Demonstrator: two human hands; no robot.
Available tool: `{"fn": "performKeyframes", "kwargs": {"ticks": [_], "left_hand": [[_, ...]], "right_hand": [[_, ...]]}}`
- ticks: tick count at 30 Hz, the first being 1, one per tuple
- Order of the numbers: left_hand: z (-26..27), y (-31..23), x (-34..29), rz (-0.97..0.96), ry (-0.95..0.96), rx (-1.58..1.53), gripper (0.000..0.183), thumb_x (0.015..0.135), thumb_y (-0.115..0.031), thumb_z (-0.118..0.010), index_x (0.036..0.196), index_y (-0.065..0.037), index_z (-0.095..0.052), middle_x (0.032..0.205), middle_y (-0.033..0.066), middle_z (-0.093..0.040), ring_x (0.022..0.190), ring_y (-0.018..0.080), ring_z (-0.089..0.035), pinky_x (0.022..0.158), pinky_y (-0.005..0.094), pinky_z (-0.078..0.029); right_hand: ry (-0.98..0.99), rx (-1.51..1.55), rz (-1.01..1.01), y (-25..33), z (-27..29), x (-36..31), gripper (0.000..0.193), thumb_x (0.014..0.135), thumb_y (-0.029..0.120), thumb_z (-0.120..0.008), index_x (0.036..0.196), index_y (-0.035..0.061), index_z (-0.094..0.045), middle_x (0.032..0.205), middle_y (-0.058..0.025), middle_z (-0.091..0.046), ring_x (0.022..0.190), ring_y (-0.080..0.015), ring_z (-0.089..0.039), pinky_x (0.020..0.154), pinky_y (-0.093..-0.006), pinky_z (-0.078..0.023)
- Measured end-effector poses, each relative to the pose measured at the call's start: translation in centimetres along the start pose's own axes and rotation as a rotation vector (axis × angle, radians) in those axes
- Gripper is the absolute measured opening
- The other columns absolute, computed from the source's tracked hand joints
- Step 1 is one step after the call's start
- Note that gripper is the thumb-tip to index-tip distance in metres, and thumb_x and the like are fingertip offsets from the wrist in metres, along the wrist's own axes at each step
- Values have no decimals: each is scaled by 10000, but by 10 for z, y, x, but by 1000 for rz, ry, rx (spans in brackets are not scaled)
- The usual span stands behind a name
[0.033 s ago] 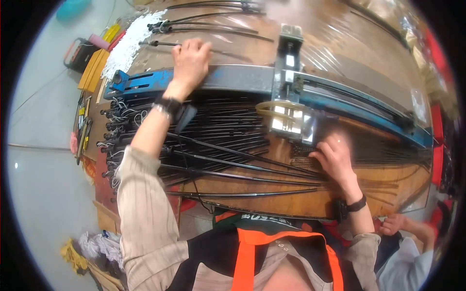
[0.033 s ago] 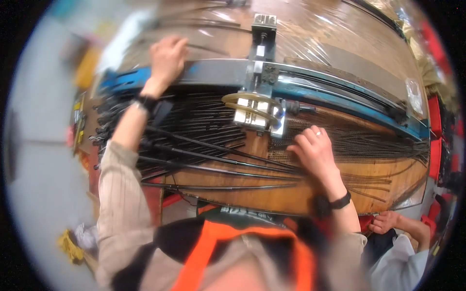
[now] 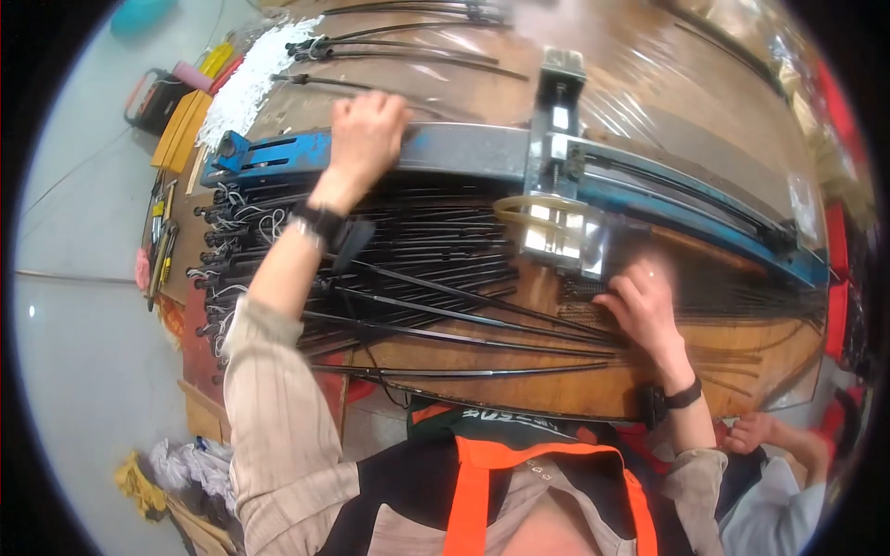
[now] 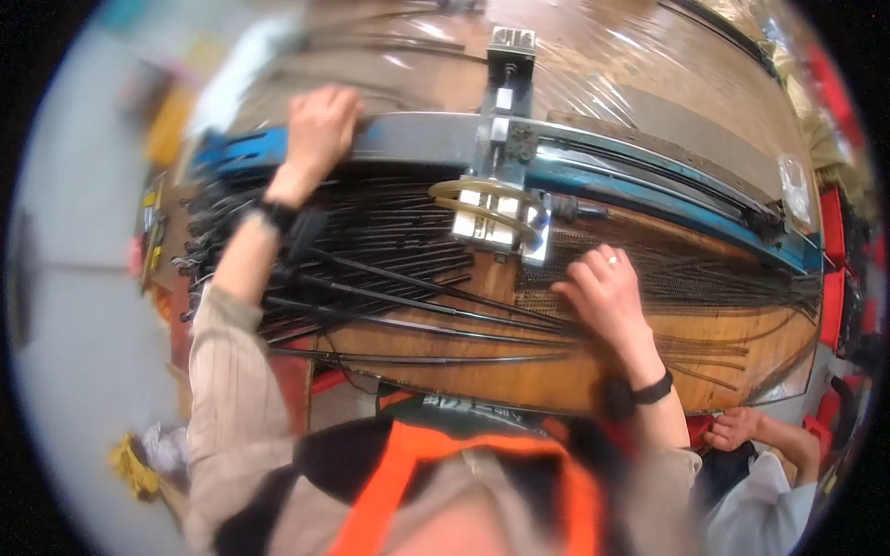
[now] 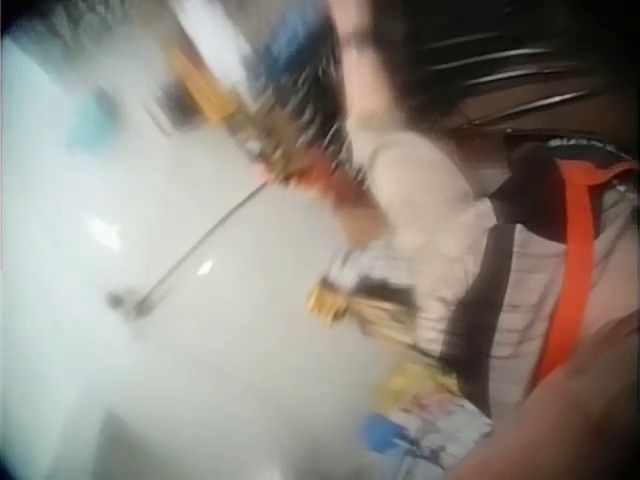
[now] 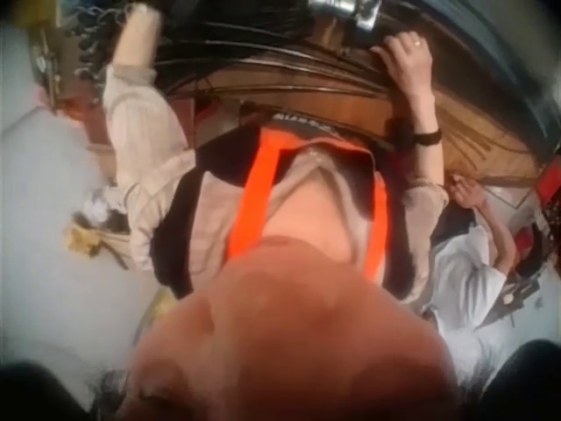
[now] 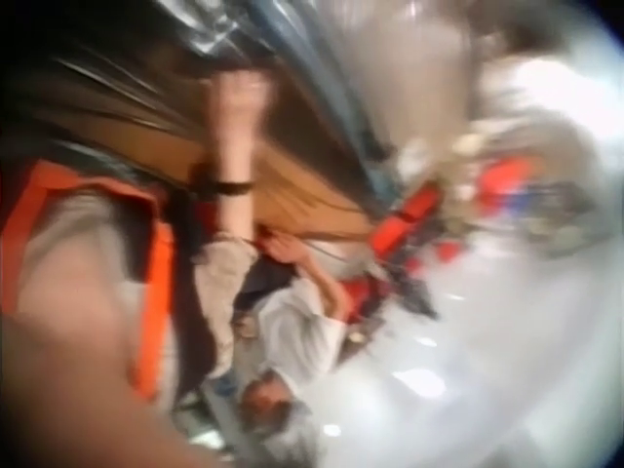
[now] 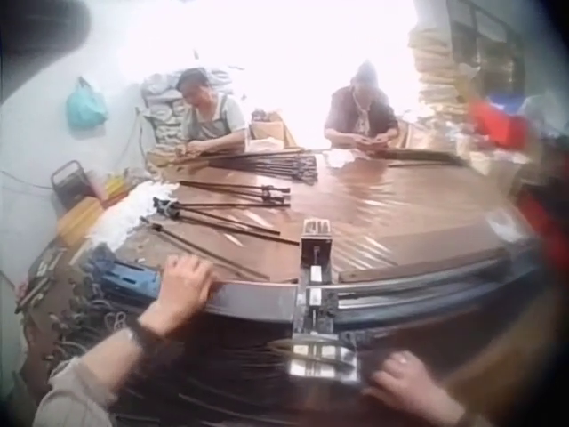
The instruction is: Position and process long metal rods using a manual sliding machine at a workbench.
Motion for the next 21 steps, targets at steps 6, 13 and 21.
{"fn": "performKeyframes", "kwargs": {"ticks": [6, 13, 21], "left_hand": [[48, -45, -49, 101, 311, -127, 136, 858, -191, -653, 811, -73, -604, 833, 95, -609, 816, 267, -616, 734, 384, -491], [12, -61, -84, -28, 478, 59, 72, 770, -103, -638, 837, -87, -617, 816, 68, -576, 797, 263, -586, 737, 369, -491], [39, -36, -75, -189, 571, -363, 389, 728, -52, -623, 1117, -58, -611, 969, 140, -581, 928, 298, -575, 840, 391, -497]], "right_hand": [[104, -8, 86, 19, 4, 11, 226, 694, 121, -790, 814, 58, -609, 776, -83, -547, 754, -296, -537, 685, -417, -429], [175, 63, 85, 39, 5, 17, 193, 729, 92, -764, 885, 49, -659, 803, -82, -593, 774, -285, -555, 691, -387, -437], [86, 356, -151, 30, 9, 30, 182, 805, 105, -721, 974, 37, -714, 849, -132, -663, 796, -317, -615, 701, -390, -491]]}}
Point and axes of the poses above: each hand's wrist, its own x-axis towards the middle knuckle, its own z-axis out of the back of the hand, y = z × x, the point moved 4 cm from there along x, towards the middle knuckle
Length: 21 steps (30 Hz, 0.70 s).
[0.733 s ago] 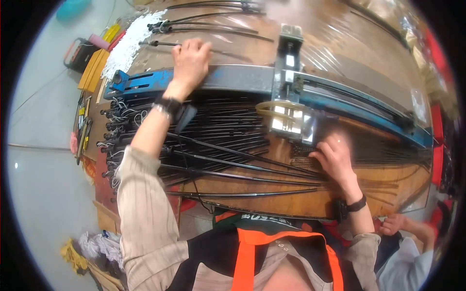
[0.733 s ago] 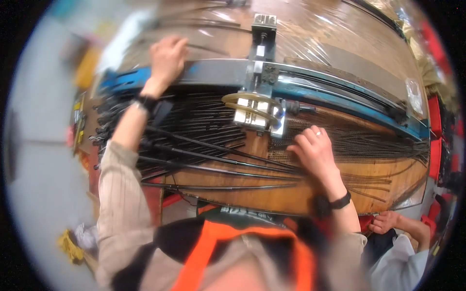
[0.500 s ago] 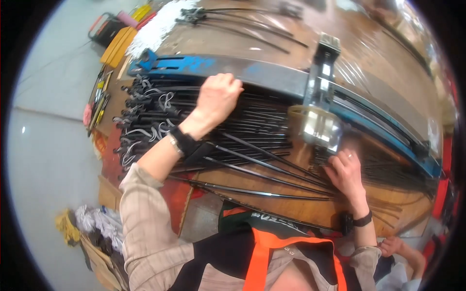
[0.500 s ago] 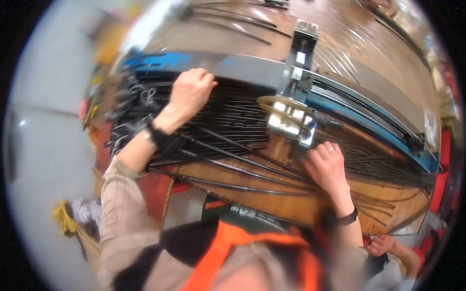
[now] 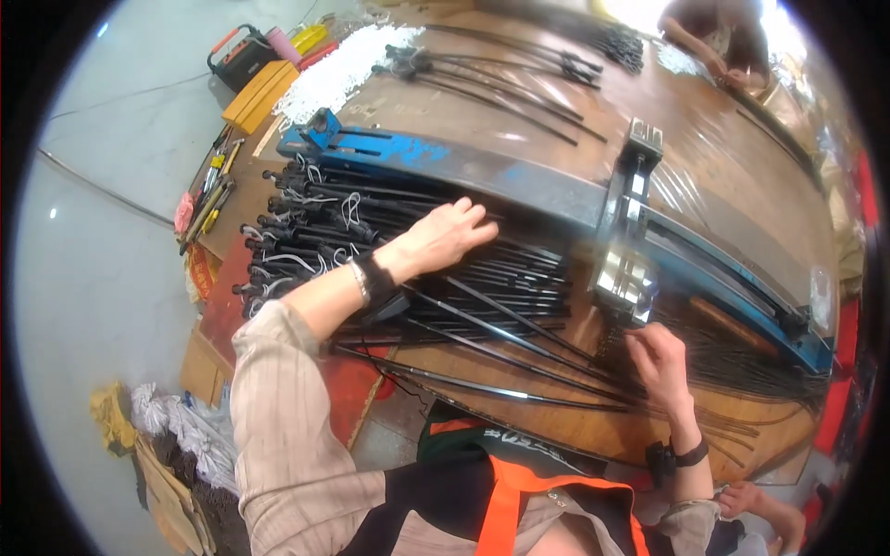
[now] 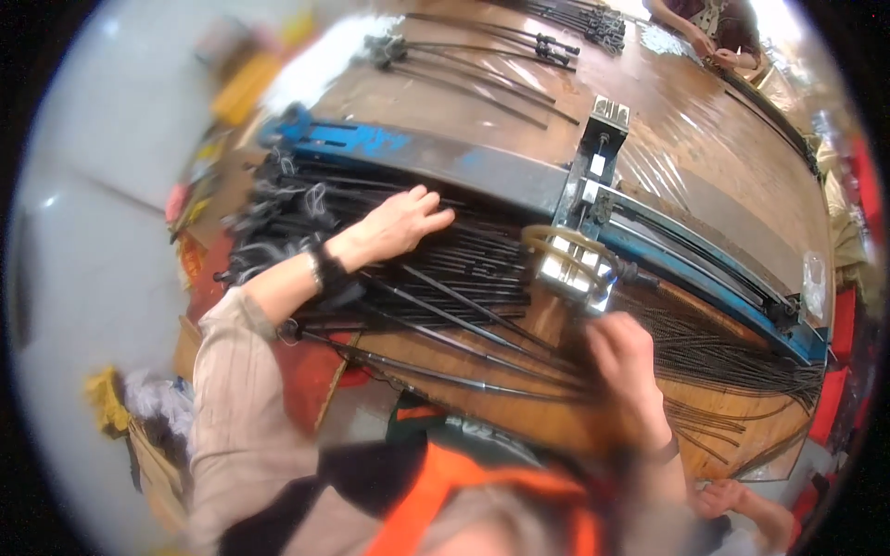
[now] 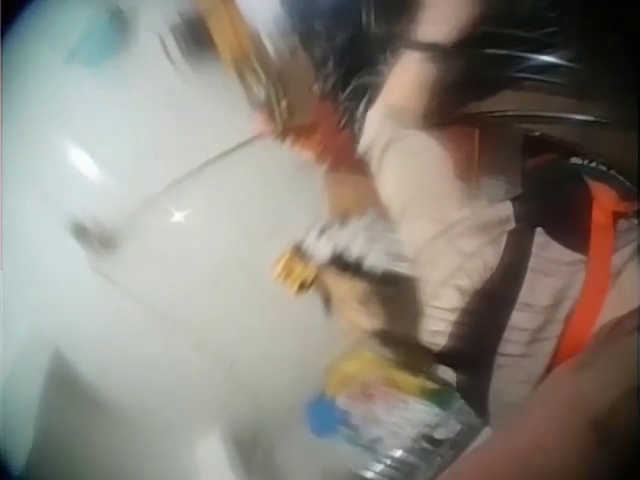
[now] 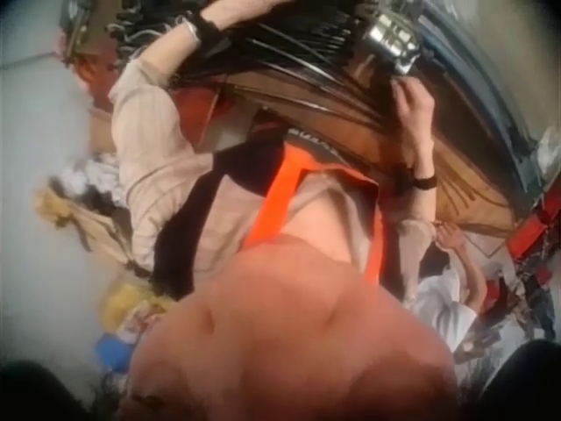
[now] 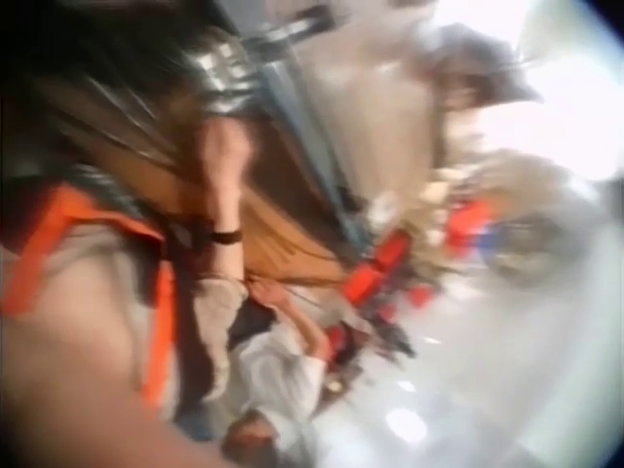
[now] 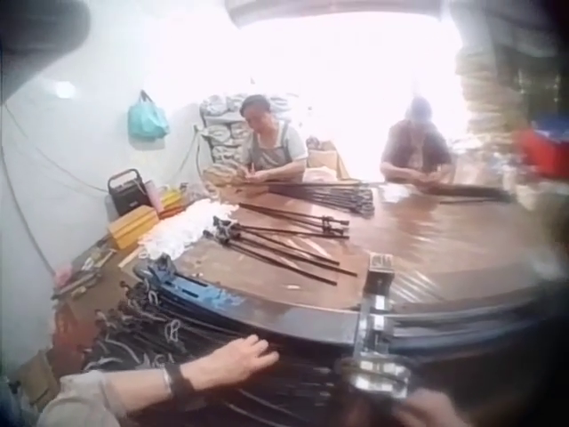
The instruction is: Position and process long metal rods using a manual sliding machine at a workbench.
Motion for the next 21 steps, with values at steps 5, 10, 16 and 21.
{"fn": "performKeyframes", "kwargs": {"ticks": [5, 10, 16, 21], "left_hand": [[20, -41, -27, -34, 10, -119, 511, 747, -40, -614, 1254, -58, -554, 997, 181, -588, 896, 346, -604, 745, 412, -541], [33, -56, -33, -34, -64, -213, 427, 815, -101, -648, 1238, -90, -587, 799, 103, -564, 703, 280, -604, 569, 381, -509], [39, -44, -38, -82, -50, -136, 348, 873, -198, -662, 1215, -144, -622, 672, 45, -537, 585, 241, -590, 502, 364, -491], [49, -91, -3, -158, -104, -190, 366, 857, -173, -681, 1219, -139, -632, 659, 61, -532, 588, 248, -586, 494, 375, -481]], "right_hand": [[101, -135, -133, -11, -25, 0, 187, 838, 152, -700, 985, 40, -729, 780, -164, -659, 732, -325, -646, 648, -411, -503], [-87, 45, -145, -16, -33, -17, 142, 835, 205, -716, 892, 78, -741, 777, -121, -673, 760, -305, -640, 680, -394, -504], [-181, -6, -165, -9, -20, -16, 131, 824, 188, -728, 901, 85, -753, 774, -95, -685, 750, -269, -627, 686, -361, -498], [-201, 84, -106, -3, -12, -28, 123, 820, 184, -733, 879, 77, -745, 740, -82, -670, 718, -256, -601, 666, -359, -485]]}}
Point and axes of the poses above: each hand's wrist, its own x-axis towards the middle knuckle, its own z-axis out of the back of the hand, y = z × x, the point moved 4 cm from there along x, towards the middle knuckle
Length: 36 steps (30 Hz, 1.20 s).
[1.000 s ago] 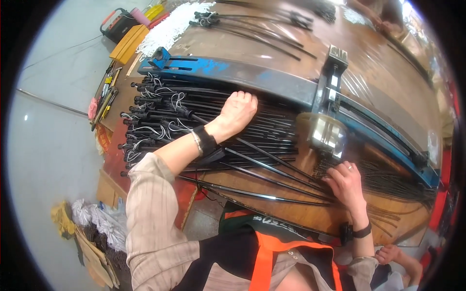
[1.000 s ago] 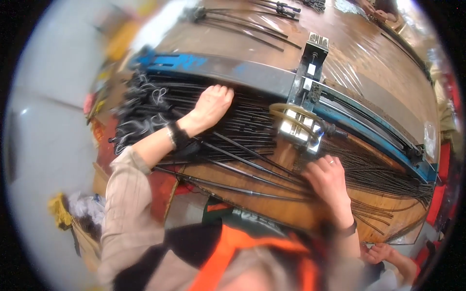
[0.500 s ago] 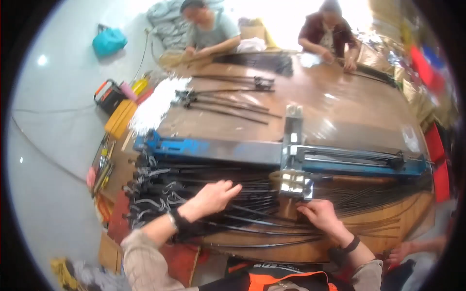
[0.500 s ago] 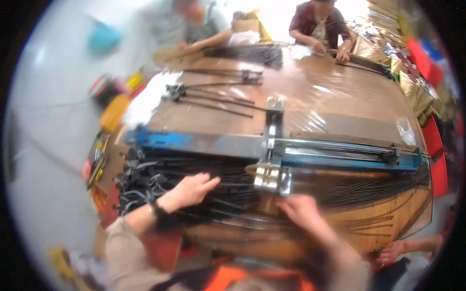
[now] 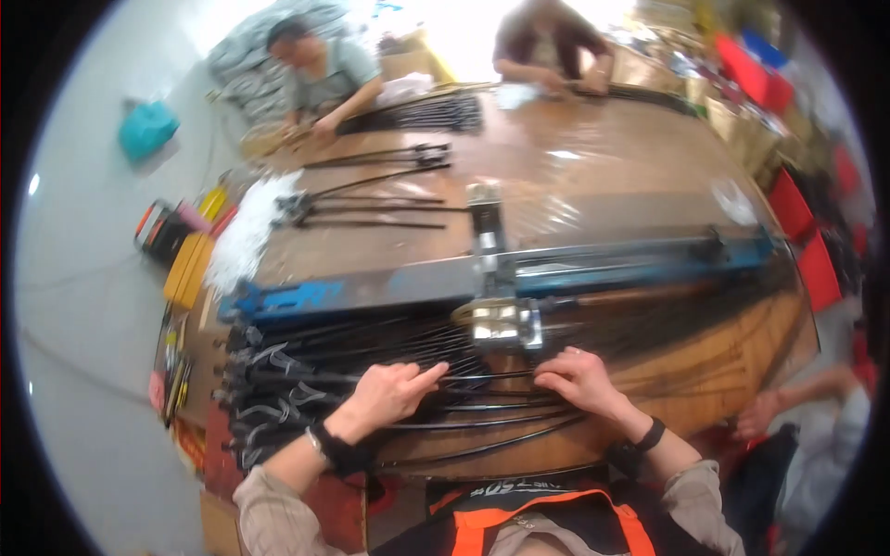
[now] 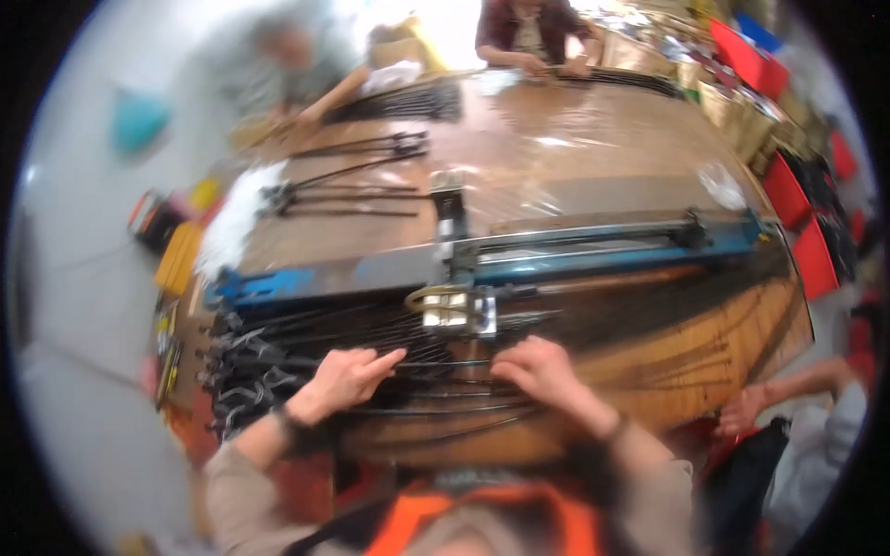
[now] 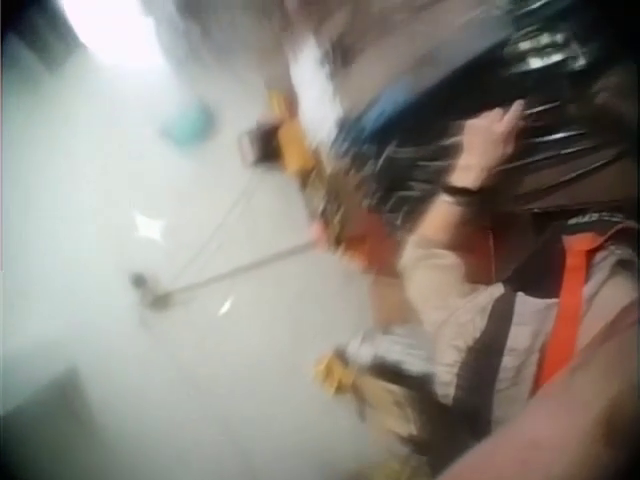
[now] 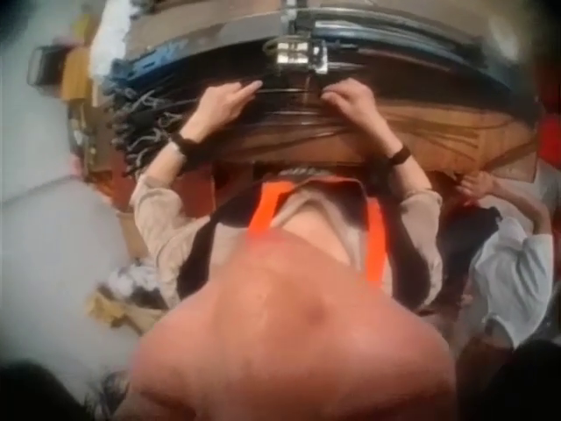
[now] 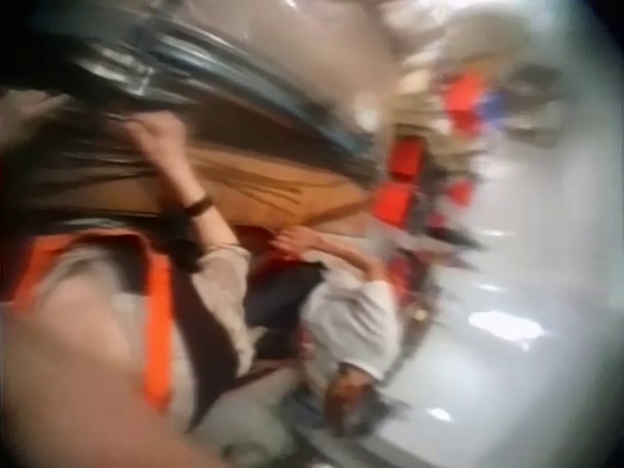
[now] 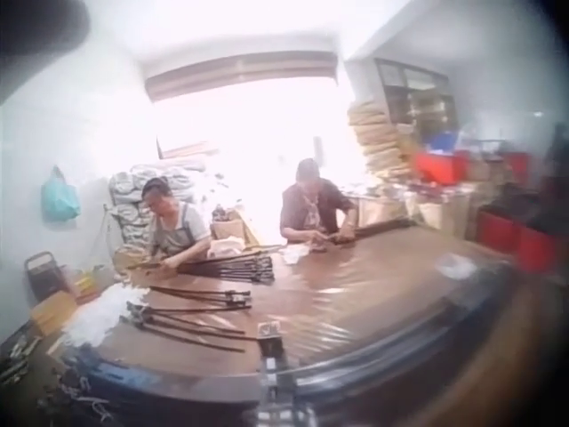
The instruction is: Position and process long metal rods using a manual sliding machine at a workbench.
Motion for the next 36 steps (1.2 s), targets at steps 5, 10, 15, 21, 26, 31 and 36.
{"fn": "performKeyframes", "kwargs": {"ticks": [5, 10, 15, 21, 26, 31, 36], "left_hand": [[5, -28, 19, -41, -27, 31, 377, 864, -213, -682, 1232, -152, -632, 637, 31, -526, 555, 202, -585, 472, 338, -476], [4, -42, 31, -18, -19, -10, 381, 873, -235, -674, 1246, -171, -628, 618, 38, -541, 527, 212, -590, 459, 343, -475], [8, -54, 34, 75, 108, 1, 435, 884, -267, -655, 1308, -206, -577, 599, 54, -558, 491, 236, -590, 443, 358, -478], [16, -75, 95, -31, 291, -27, 414, 846, -123, -601, 1256, -155, -554, 777, 83, -654, 651, 285, -652, 529, 404, -532], [82, -65, 161, -116, -108, 81, 265, 837, 36, -559, 1074, -57, -633, 843, 143, -602, 773, 349, -614, 643, 430, -512], [43, -70, 212, -217, 31, 58, 258, 875, 3, -560, 1123, -55, -601, 857, 179, -588, 768, 384, -595, 637, 460, -477], [30, -76, 242, -255, -25, 70, 272, 840, -25, -615, 1108, -61, -588, 788, 138, -554, 730, 342, -590, 617, 437, -488]], "right_hand": [[-189, 116, -43, -3, 9, -12, 115, 818, 216, -744, 856, 107, -748, 741, -68, -670, 714, -241, -597, 671, -356, -487], [-273, 161, -24, -3, 18, -28, 114, 804, 179, -746, 898, 114, -751, 753, -51, -678, 715, -222, -590, 668, -351, -484], [-253, 39, 207, 12, 35, -27, 179, 781, 103, -739, 959, 99, -746, 791, -49, -682, 751, -228, -599, 700, -356, -506], [-330, -240, 478, 15, 63, -24, 373, 754, 24, -737, 1121, 55, -681, 990, -106, -679, 905, -326, -636, 809, -408, -545], [-623, -396, -165, -112, 157, -28, 392, 851, 105, -711, 1234, 83, -625, 939, -136, -687, 835, -287, -672, 701, -369, -539], [-709, -368, 118, -87, 183, -23, 403, 837, 254, -729, 1213, 150, -626, 850, -148, -688, 740, -319, -682, 609, -381, -554], [-633, -506, 135, -121, 214, -32, 434, 819, 268, -746, 1213, 137, -622, 854, -135, -682, 757, -298, -674, 635, -374, -554]]}}
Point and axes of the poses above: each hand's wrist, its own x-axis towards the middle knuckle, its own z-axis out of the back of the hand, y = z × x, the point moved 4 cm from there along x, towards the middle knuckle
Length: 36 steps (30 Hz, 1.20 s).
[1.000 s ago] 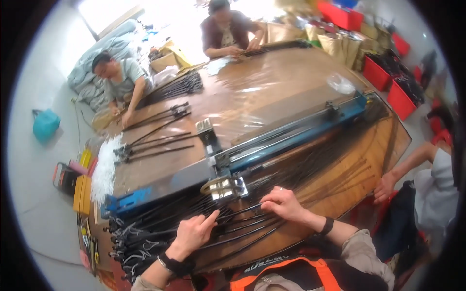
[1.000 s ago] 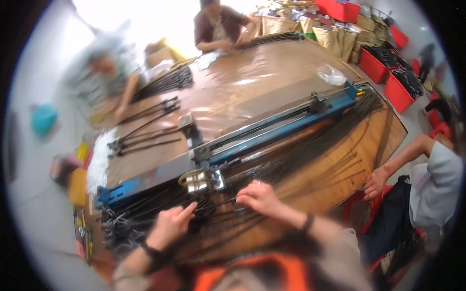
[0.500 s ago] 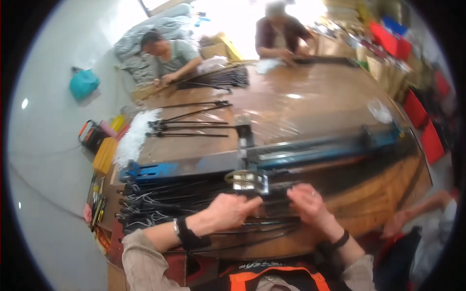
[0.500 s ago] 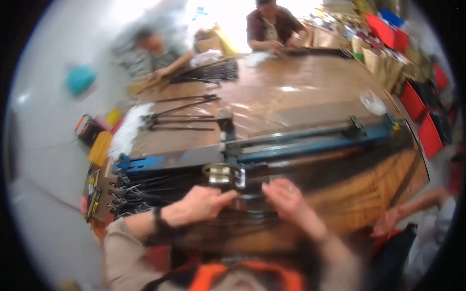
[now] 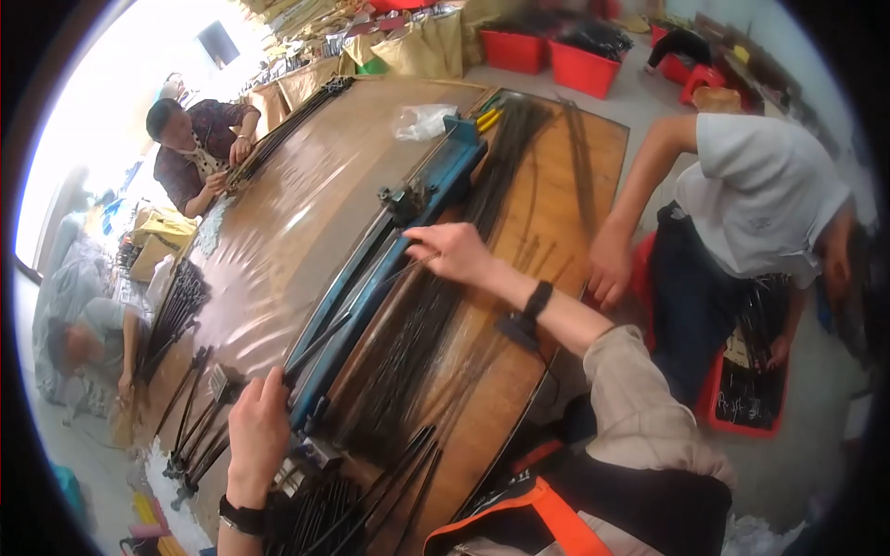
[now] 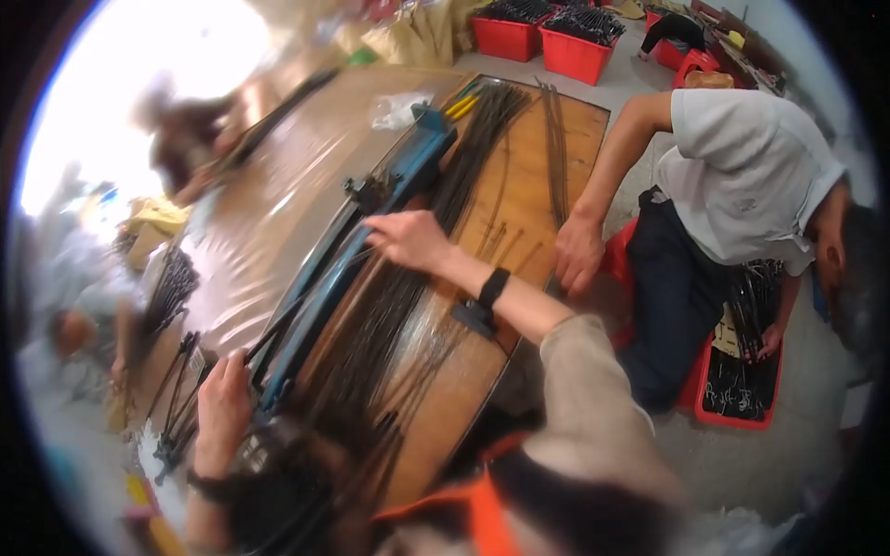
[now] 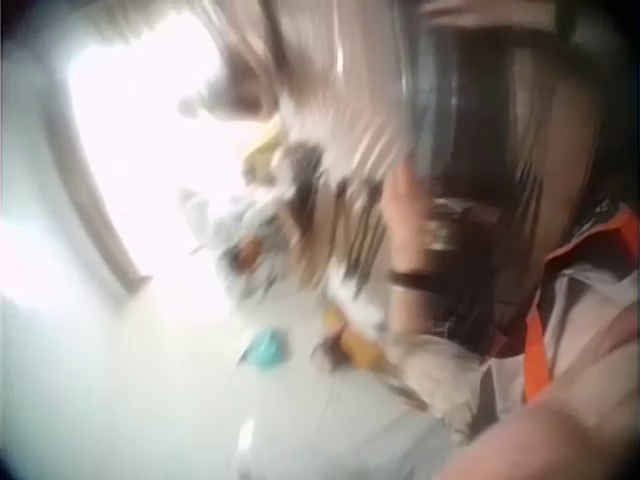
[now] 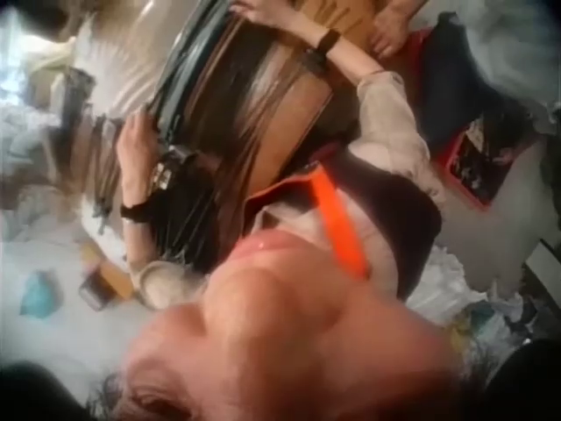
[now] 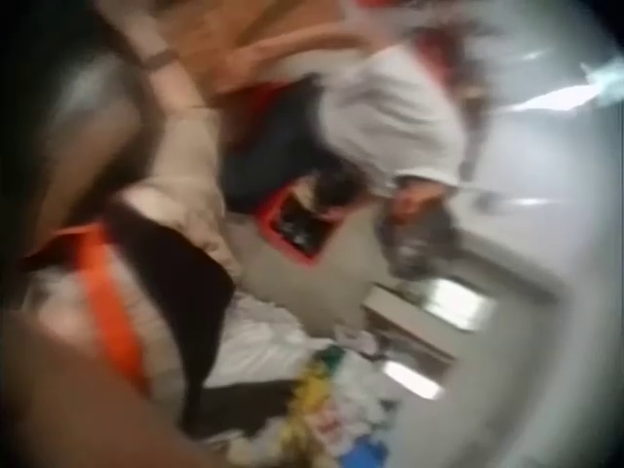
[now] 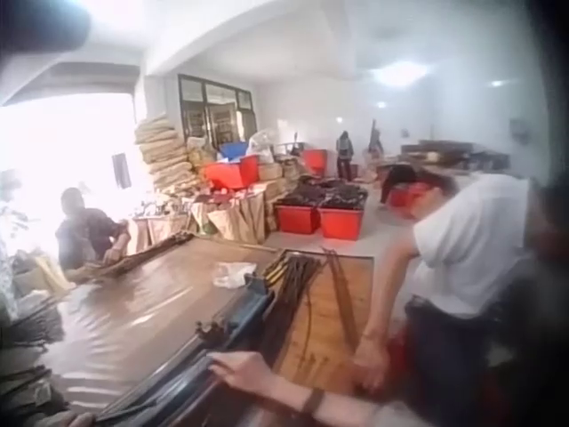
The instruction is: Position and process long metal rods using a manual sliding machine at a workbench.
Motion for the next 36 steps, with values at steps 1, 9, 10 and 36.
{"fn": "performKeyframes", "kwargs": {"ticks": [1, 9, 10, 36], "left_hand": [[-5, -6, 4, 3, -9, -14, 272, 840, -25, -615, 1108, -61, -588, 788, 138, -554, 730, 342, -590, 617, 437, -488], [-15, 29, -9, 20, 11, 40, 342, 867, -29, -580, 1204, -80, -612, 767, 161, -526, 737, 375, -572, 626, 466, -463], [-23, 31, -24, 4, 6, 12, 342, 867, -29, -580, 1204, -80, -612, 767, 161, -526, 737, 375, -572, 626, 466, -463], [110, 112, -215, 478, -398, 297, 238, 991, -80, -532, 1207, -17, -606, 944, 203, -638, 880, 325, -636, 745, 374, -488]], "right_hand": [[-34, 29, 5, 10, 9, 3, 435, 809, 266, -757, 1200, 123, -633, 857, -127, -680, 745, -299, -667, 633, -376, -546], [52, -307, -236, -6, -30, -22, 352, 840, 201, -692, 1174, 113, -627, 770, -95, -634, 689, -291, -645, 596, -402, -514], [68, -217, -214, 40, -38, -6, 321, 846, 189, -676, 1156, 114, -634, 762, -86, -627, 689, -283, -635, 599, -407, -502], [49, 128, -75, 96, -93, 12, 177, 875, 146, -695, 1047, 105, -701, 907, -91, -710, 764, -240, -667, 676, -335, -535]]}}
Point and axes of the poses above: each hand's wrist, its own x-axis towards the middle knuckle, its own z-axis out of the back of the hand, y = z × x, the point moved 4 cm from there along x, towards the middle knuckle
